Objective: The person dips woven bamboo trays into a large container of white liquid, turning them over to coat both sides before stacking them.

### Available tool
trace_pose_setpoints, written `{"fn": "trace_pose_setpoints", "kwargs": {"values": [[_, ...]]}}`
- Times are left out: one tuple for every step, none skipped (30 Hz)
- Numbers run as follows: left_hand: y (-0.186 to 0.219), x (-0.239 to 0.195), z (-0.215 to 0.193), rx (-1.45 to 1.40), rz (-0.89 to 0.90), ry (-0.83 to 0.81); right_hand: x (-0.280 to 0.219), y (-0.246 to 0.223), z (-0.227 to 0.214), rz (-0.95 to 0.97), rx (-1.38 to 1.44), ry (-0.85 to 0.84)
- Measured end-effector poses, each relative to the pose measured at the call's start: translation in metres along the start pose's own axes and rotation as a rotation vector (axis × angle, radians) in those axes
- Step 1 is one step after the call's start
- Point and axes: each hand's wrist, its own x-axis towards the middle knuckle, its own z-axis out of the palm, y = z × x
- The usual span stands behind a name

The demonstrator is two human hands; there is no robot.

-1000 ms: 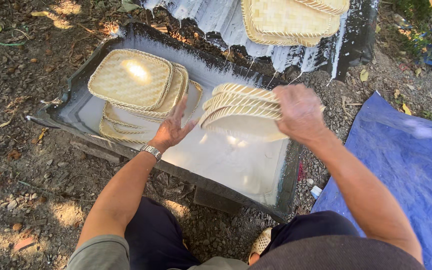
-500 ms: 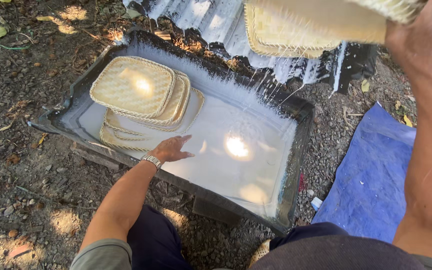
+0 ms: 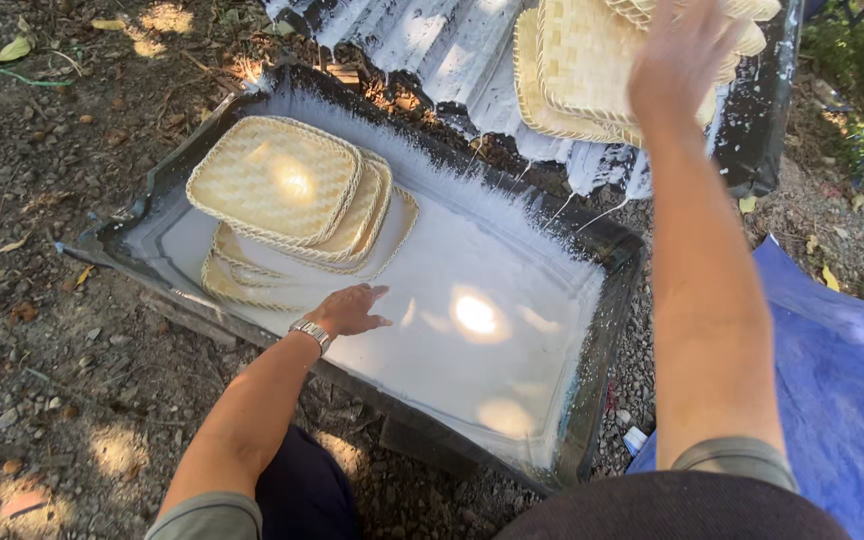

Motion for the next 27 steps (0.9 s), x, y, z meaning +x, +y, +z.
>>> {"fn": "trace_pose_setpoints", "kwargs": {"values": [[-0.002,0.003,-0.002,-0.019,0.016,0.044,-0.019,-0.011,0.005,-0.014,0.016,0.008],[-0.005,0.003,-0.002,-0.040,0.027,0.083,-0.047,-0.028,0.007,-0.036,0.133,-0.035],[-0.008,0.004,-0.002,-0.062,0.037,0.121,-0.060,-0.039,0.006,-0.035,0.142,-0.039],[-0.013,0.006,-0.003,-0.071,0.036,0.151,-0.071,-0.052,0.002,-0.034,0.151,-0.044],[-0.018,0.010,-0.003,-0.079,0.034,0.180,-0.085,-0.065,-0.003,-0.076,0.130,0.006],[-0.024,0.014,-0.002,-0.091,0.030,0.208,-0.103,-0.080,-0.008,-0.120,0.112,0.052],[-0.029,0.019,0.000,-0.120,-0.053,0.247,-0.122,-0.092,-0.014,-0.162,0.208,0.048],[-0.038,0.022,0.002,-0.152,-0.148,0.283,-0.143,-0.107,-0.017,-0.207,0.314,0.041],[-0.048,0.024,0.003,-0.182,-0.243,0.318,-0.164,-0.123,-0.019,-0.226,0.383,0.000],[-0.055,0.028,0.004,-0.274,-0.319,0.489,-0.184,-0.137,-0.018,-0.250,0.460,-0.037],[-0.062,0.031,0.005,-0.363,-0.396,0.661,-0.205,-0.150,-0.015,-0.246,0.513,-0.168],[-0.073,0.031,0.006,-0.464,-0.377,0.840,-0.225,-0.165,-0.007,-0.250,0.566,-0.298],[-0.082,0.031,0.008,-0.560,-0.355,1.021,-0.247,-0.178,0.000,-0.207,0.647,-0.416],[-0.091,0.033,0.004,-0.531,-0.474,1.157,-0.267,-0.190,0.008,-0.161,0.720,-0.528],[-0.099,0.037,0.000,-0.496,-0.594,1.293,-0.285,-0.203,0.016,-0.115,0.728,-0.681],[-0.107,0.044,-0.006,-0.456,-0.704,1.426,-0.299,-0.211,0.024,-0.063,0.724,-0.830],[-0.118,0.047,-0.012,-0.645,-0.849,1.366,-0.308,-0.217,0.034,-0.029,0.781,-0.956],[-0.127,0.049,-0.012,-0.750,-0.990,1.319,-0.323,-0.227,0.038,0.014,0.833,-1.093],[-0.137,0.049,-0.010,-0.865,-1.024,1.252,-0.336,-0.237,0.041,0.057,0.883,-1.231],[-0.146,0.051,-0.010,-0.996,-1.034,1.179,-0.345,-0.244,0.042,0.062,0.887,-1.265],[-0.155,0.051,-0.008,-1.133,-1.031,1.109,-0.352,-0.251,0.042,0.067,0.890,-1.298],[-0.160,0.054,-0.009,-1.254,-0.992,1.054,-0.355,-0.257,0.042,0.075,0.892,-1.327],[-0.164,0.057,-0.011,-1.379,-0.961,1.002,-0.356,-0.262,0.043,0.086,0.898,-1.337],[-0.167,0.057,-0.012,-1.494,-0.949,0.972,-0.355,-0.266,0.043,0.100,0.902,-1.348],[-0.167,0.058,-0.014,-1.592,-0.944,0.987,-0.354,-0.269,0.043,0.113,0.907,-1.358],[-0.164,0.059,-0.018,-1.689,-0.934,0.999,-0.354,-0.272,0.043,0.131,0.921,-1.349],[-0.159,0.061,-0.023,-1.786,-0.922,1.010,-0.353,-0.273,0.043,0.148,0.936,-1.339]]}}
